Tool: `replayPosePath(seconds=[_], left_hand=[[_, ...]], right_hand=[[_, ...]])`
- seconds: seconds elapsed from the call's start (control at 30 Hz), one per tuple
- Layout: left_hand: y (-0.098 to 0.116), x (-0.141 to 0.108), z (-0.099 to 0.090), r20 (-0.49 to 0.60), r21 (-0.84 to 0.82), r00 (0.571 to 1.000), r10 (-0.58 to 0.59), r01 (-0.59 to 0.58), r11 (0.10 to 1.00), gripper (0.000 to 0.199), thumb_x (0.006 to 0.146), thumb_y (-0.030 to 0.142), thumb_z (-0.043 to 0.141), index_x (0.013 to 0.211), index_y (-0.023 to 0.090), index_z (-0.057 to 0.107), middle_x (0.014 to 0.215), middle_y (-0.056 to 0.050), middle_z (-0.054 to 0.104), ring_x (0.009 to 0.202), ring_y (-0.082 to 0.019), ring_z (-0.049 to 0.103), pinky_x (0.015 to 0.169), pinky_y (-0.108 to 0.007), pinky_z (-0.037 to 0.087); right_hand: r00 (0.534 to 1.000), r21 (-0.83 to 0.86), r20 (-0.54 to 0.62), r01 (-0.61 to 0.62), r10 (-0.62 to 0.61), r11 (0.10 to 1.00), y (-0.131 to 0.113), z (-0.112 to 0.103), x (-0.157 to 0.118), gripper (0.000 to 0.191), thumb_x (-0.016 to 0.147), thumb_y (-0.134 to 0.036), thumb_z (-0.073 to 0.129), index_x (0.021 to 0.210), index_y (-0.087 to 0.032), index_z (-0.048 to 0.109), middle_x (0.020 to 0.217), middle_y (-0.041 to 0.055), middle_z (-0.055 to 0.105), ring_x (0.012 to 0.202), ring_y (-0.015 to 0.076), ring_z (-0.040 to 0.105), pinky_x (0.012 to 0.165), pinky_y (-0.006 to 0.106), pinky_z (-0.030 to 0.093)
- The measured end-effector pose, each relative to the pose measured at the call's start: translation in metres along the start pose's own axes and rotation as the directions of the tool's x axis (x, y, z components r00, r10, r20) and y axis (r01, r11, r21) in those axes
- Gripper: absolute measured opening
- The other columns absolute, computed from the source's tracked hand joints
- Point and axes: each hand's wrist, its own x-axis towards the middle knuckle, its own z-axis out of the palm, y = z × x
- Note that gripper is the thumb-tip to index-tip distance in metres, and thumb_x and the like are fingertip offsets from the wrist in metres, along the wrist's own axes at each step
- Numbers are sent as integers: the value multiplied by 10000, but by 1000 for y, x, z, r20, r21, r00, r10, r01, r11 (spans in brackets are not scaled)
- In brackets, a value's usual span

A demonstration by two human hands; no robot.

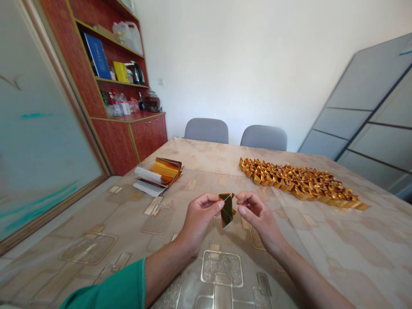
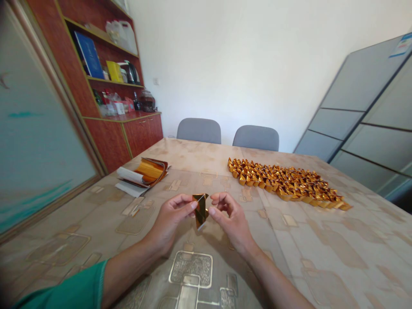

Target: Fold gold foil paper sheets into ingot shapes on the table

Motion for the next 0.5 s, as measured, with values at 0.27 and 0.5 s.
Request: replayPosePath(seconds=[0.27,0.5], left_hand=[[-7,-15,7,97,-52,985,-139,145,988,253,619,307,842,683,146,658,646,25,625,612,-90,528,596,-199,409],[-3,-12,5,121,-94,972,-203,215,972,277,620,326,855,721,138,678,693,7,658,626,-95,570,589,-199,444]], right_hand=[[990,31,110,-93,89,995,9,8,-4,330,822,-479,694,690,-212,552,624,-40,506,575,121,441,536,249,355],[984,52,161,-89,80,995,5,2,-2,276,863,-463,656,750,-218,595,645,-33,541,573,127,478,540,252,385]])
